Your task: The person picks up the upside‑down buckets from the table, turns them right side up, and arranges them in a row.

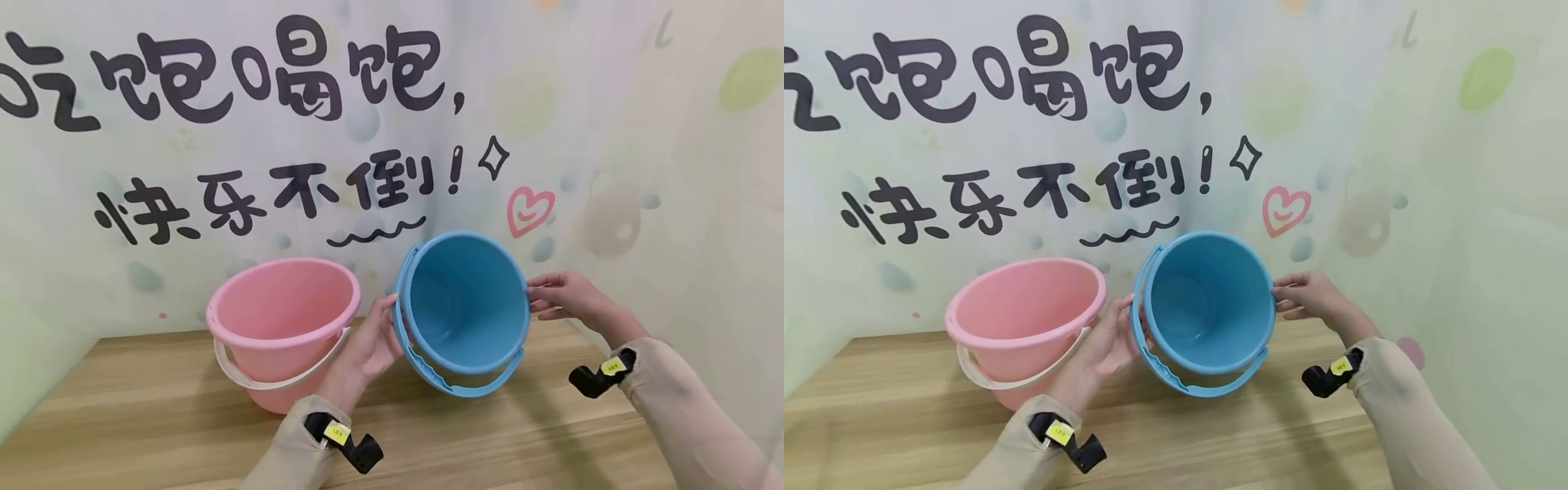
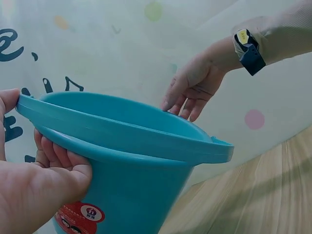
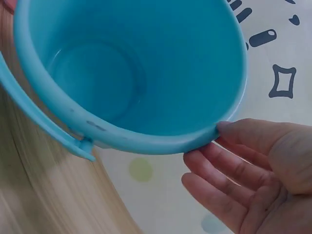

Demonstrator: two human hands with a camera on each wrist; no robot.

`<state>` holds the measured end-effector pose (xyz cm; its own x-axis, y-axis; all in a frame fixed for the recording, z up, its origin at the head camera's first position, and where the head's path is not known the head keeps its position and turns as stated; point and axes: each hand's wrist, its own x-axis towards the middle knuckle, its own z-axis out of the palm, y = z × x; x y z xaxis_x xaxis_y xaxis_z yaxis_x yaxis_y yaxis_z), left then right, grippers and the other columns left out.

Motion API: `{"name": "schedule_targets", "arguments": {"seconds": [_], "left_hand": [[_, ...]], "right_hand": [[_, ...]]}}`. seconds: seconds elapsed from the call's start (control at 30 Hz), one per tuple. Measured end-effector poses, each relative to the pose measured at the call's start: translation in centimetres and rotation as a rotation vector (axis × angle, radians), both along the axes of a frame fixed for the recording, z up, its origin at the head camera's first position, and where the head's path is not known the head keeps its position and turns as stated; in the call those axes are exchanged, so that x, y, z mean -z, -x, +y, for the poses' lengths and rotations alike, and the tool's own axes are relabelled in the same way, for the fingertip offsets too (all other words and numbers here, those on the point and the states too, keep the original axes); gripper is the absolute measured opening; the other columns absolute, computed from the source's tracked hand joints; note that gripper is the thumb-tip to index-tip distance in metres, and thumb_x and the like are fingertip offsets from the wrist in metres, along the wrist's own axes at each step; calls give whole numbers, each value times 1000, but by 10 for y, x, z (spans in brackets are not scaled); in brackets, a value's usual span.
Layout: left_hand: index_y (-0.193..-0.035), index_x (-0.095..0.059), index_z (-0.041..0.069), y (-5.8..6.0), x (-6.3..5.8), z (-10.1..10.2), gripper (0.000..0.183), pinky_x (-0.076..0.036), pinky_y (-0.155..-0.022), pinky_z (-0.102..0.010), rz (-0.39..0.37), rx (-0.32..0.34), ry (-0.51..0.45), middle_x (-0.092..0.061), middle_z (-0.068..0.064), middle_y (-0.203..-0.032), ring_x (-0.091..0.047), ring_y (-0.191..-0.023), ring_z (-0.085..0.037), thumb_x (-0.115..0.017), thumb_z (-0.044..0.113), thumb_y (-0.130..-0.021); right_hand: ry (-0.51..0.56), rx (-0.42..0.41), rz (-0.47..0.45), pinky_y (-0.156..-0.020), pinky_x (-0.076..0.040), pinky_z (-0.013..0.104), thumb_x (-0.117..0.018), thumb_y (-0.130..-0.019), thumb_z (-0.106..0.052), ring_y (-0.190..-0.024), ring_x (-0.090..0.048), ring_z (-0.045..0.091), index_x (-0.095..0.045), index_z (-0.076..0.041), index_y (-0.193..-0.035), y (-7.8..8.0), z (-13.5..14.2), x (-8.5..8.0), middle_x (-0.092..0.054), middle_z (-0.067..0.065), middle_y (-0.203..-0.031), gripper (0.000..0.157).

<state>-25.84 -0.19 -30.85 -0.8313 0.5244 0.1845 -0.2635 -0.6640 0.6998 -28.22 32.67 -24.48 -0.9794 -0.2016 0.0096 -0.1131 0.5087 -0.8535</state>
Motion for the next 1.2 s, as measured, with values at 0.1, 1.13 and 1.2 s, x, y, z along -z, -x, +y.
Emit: {"name": "schedule_targets", "arguments": {"seconds": [0.1, 1.13, 1.2], "left_hand": [[-97, -63, 15, 2, -2, 0, 34, -43, -81, -27, -4, -3, -24, -64, 1, -94, -57, -89, -13, -32, 29, -98], [-141, -33, 10, 2, -19, 20, 57, -33, -99, -27, -221, -183, -88, -39, -7, -124, -39, -109, -16, -40, 42, -94], [-141, -34, 11, 2, -17, 19, 56, -32, -101, -28, -233, -195, -96, -37, -9, -129, -39, -110, -17, -41, 41, -94]], "right_hand": [[65, 27, 50, -75, -51, 38, -60, -90, -18, -80, -66, 18, -42, 15, -126, 2, -4, -1, -67, 10, -95, 52], [-136, 164, 65, -86, -45, 39, -55, -92, -11, -99, -60, 28, -48, 8, -127, 22, -18, -22, -49, 29, -122, 40], [-128, 157, 55, -85, -46, 38, -55, -92, -10, -99, -61, 28, -48, 9, -126, 23, -18, -21, -49, 29, -122, 40]]}}
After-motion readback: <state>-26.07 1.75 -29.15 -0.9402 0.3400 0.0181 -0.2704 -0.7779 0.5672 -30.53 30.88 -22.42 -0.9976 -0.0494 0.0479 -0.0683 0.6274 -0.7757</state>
